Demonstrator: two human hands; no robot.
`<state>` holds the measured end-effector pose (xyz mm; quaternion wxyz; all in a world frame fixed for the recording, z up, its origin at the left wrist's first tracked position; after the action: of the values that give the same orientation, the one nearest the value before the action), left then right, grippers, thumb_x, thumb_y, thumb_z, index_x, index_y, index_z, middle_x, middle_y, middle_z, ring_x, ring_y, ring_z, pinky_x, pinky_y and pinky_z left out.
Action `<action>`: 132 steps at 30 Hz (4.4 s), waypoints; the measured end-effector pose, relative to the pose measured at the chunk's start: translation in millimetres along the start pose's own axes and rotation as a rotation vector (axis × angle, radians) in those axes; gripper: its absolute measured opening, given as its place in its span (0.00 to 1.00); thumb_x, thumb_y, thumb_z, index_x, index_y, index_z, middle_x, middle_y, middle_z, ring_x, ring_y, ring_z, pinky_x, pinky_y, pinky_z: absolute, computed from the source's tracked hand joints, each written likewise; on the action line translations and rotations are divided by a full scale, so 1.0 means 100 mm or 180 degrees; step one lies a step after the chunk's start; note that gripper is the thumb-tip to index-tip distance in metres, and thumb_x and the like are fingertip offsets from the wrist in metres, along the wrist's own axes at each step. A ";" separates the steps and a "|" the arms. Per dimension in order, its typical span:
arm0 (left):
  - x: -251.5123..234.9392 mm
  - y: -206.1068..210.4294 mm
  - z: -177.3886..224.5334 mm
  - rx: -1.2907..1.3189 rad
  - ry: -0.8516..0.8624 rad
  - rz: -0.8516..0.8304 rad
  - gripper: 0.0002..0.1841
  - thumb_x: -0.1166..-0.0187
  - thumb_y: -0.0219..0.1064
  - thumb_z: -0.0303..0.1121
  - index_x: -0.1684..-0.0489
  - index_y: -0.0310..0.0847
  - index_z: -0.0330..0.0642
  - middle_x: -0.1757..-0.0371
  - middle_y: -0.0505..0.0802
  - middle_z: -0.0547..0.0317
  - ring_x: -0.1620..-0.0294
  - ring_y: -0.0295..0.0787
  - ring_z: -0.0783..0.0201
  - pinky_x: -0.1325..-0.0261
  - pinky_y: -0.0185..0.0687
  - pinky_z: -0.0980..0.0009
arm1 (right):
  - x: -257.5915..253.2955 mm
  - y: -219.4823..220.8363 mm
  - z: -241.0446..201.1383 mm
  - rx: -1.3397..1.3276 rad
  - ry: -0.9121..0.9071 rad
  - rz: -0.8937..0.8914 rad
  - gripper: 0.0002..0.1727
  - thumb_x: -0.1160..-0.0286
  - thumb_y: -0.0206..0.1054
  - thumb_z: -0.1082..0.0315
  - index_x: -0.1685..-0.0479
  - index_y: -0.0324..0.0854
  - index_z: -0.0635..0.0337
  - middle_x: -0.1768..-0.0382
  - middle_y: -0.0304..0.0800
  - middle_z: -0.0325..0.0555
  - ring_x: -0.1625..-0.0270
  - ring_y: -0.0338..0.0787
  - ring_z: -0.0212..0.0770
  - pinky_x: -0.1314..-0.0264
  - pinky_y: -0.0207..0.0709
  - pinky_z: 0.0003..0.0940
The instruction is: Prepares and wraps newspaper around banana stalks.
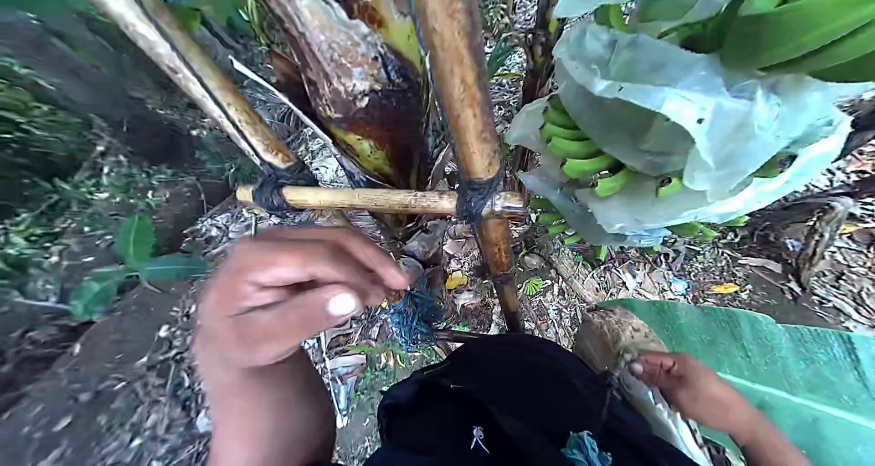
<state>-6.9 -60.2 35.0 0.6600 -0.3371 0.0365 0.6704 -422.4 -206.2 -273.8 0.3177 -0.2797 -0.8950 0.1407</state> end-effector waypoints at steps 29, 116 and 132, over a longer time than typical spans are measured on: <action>1.86 1.32 -3.97 -0.1234 -0.4765 0.0750 0.27 0.13 0.58 0.47 0.22 0.72 0.39 0.37 0.89 0.33 0.35 0.87 0.37 0.32 0.78 0.36 | -0.64 -0.04 -0.44 0.1224 -0.0463 0.0470 0.18 0.14 0.60 0.54 0.39 0.90 0.48 0.41 0.94 0.44 0.41 0.94 0.43 0.33 0.84 0.55; -0.80 3.70 -1.83 -0.1884 -0.0668 -0.3612 0.14 0.22 0.66 0.33 0.39 0.84 0.53 0.56 0.94 0.52 0.51 0.92 0.46 0.50 0.84 0.40 | -0.71 0.21 0.46 0.0543 0.1061 0.1182 0.27 0.04 0.45 0.55 0.33 0.81 0.67 0.36 0.87 0.67 0.28 0.84 0.65 0.27 0.72 0.70; -0.40 3.86 -1.81 -0.1490 0.0116 -0.3903 0.20 0.22 0.67 0.34 0.31 0.85 0.59 0.29 0.87 0.64 0.17 0.72 0.54 0.15 0.65 0.49 | 0.05 0.48 0.42 0.0371 0.0644 0.0463 0.08 0.19 0.68 0.59 0.58 0.92 0.47 0.67 0.94 0.40 0.62 0.93 0.42 0.54 0.86 0.56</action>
<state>-288.6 -233.2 -237.3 0.8310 -0.4428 -0.2979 0.1570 -433.4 -167.8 -323.4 0.4111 -0.3376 -0.8260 0.1863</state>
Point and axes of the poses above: each hand's wrist, its own x-axis away from the middle knuckle, its own y-axis out of the palm, z = x × y, the point moved 7 cm from there along -x, towards the middle knuckle
